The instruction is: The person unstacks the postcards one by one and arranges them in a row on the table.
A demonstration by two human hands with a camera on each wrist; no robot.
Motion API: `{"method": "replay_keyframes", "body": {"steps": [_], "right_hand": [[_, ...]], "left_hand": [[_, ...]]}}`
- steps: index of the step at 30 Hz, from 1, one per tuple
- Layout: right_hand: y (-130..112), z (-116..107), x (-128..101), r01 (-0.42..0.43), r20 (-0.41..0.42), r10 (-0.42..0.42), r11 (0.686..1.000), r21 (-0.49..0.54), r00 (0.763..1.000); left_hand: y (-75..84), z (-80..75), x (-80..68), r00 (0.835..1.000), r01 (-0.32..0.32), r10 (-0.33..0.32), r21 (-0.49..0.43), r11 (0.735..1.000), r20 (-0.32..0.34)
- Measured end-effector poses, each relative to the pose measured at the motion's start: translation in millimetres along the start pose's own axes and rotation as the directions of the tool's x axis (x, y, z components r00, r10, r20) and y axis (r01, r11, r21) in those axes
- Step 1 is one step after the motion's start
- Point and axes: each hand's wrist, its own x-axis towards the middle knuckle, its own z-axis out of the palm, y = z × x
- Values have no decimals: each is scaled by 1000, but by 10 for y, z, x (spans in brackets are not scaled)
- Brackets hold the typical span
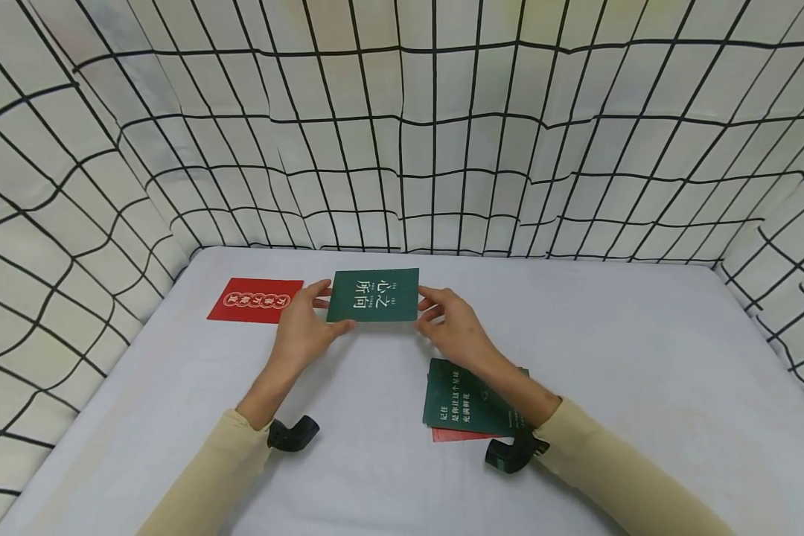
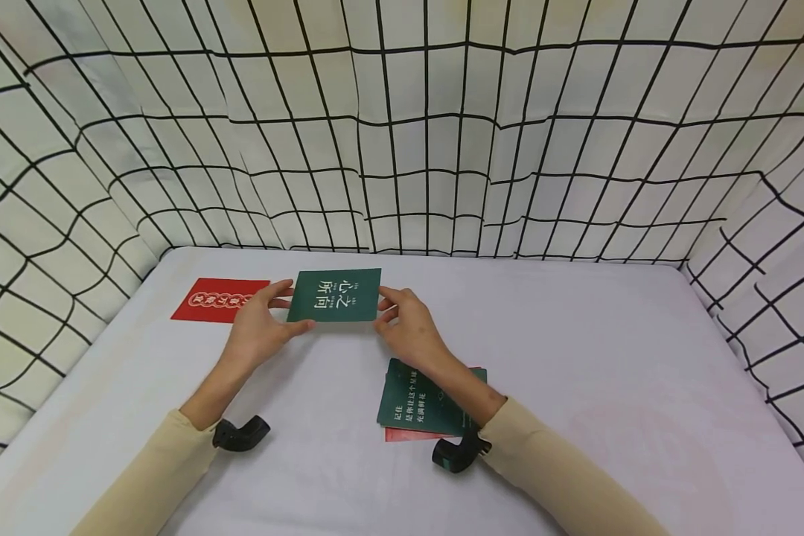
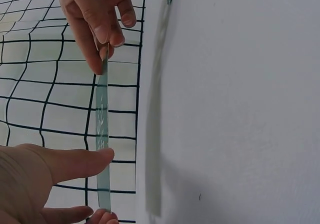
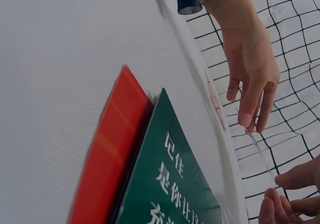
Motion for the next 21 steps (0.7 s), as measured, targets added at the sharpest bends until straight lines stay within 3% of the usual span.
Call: {"method": "replay_keyframes", "body": {"steps": [21], "right_hand": [[-37, 152, 114, -28, 71, 23, 997, 68, 997]], "left_hand": [[-99, -68, 45, 998, 49, -48, 23, 999, -40]]}}
